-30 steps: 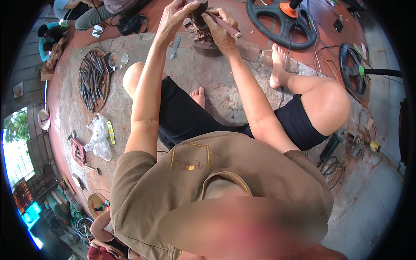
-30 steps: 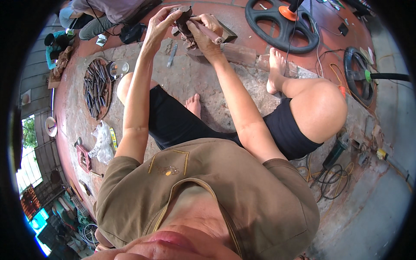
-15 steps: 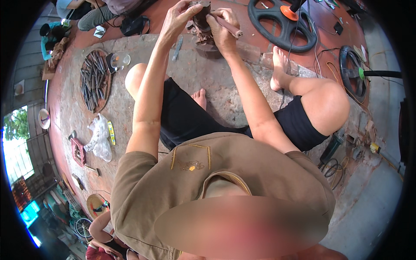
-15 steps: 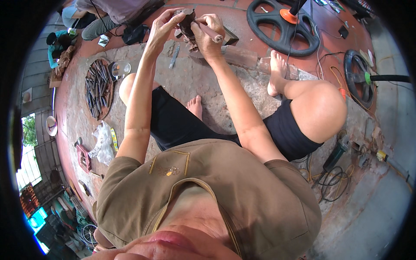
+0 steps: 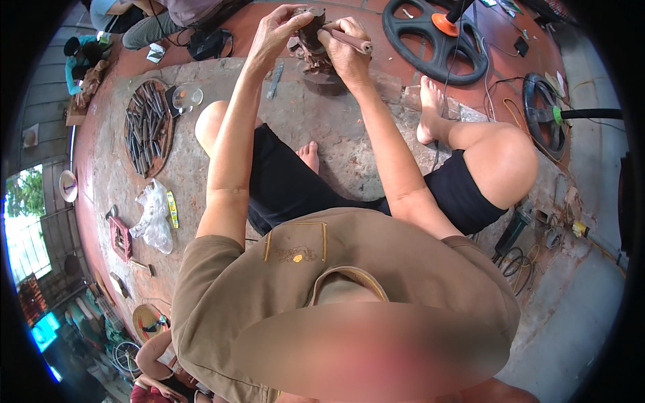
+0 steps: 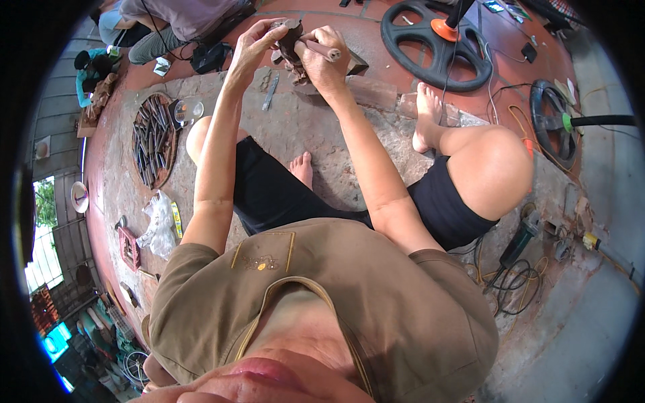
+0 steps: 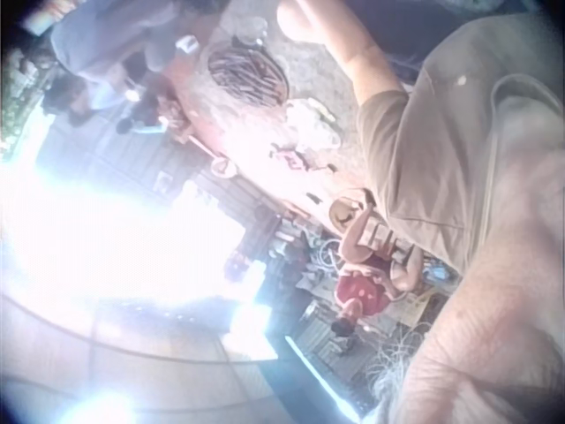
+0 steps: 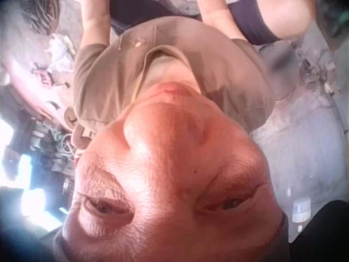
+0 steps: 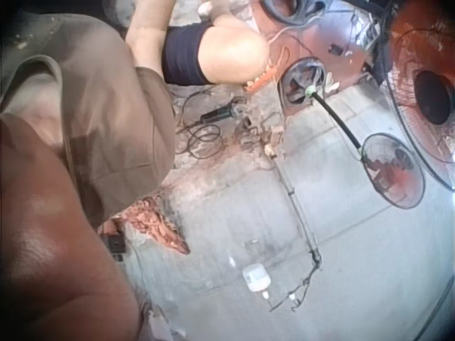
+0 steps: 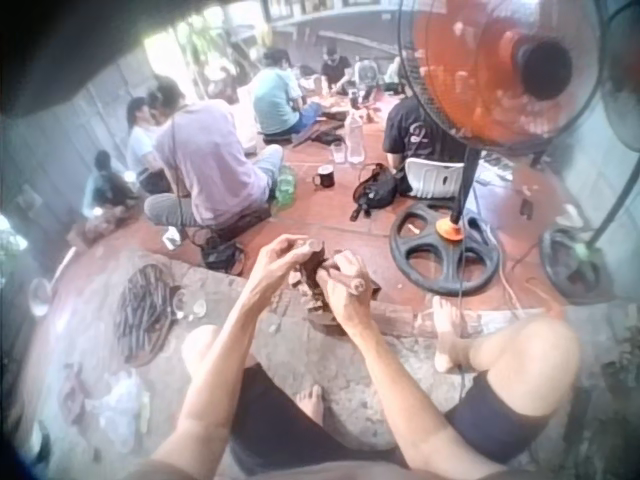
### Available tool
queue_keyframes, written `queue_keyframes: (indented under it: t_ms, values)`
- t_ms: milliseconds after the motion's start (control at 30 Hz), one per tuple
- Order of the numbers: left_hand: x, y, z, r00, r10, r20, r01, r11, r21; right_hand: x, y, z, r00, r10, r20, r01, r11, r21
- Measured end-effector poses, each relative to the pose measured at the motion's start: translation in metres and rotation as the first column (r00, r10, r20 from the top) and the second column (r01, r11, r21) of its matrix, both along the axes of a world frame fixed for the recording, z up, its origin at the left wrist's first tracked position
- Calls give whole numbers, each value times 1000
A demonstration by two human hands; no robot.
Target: The person sits on the floor and carves a piece of wood using a chisel and a mallet. They repeatedly strike the chisel to shape the wood, occasionally pausing to adjust the piece or inspect the work.
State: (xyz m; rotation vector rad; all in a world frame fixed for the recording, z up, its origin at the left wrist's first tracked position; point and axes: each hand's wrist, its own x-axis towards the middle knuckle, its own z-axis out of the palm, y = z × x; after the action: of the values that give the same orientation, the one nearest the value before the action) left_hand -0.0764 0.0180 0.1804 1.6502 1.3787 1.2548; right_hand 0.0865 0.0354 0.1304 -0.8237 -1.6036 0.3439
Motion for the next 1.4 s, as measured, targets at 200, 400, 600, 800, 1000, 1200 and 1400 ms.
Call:
queue_keyframes:
  t_ms: [200,400,600,800,1000,1200,1400]
  values:
    - [0,1,0,1000,7,17,-6,1000,-13,-1,-5,-3,997,-55,-61,51,997,-63]
    - [2,-1,0,1000,19,25,-19,1000,8,18,-8,-8,993,-68,100,83,984,-155]
    - [-1,1,-3,999,23,34,-22,1000,-5,25,-16,-14,867,95,-489,-340,831,-441]
    - [2,-1,-2,998,33,44,-33,999,-11,-6,-14,-26,996,-58,-64,50,992,-113]
    - [4,-3,-1,999,26,37,-27,1000,7,8,-10,-28,978,109,-180,-140,975,-171]
    - [0,-1,0,999,17,48,-16,1000,-19,13,2,-43,818,69,-571,-344,855,-389]
    - [0,1,-3,999,25,46,-26,1000,8,10,-1,-42,761,14,-649,-407,789,-461]
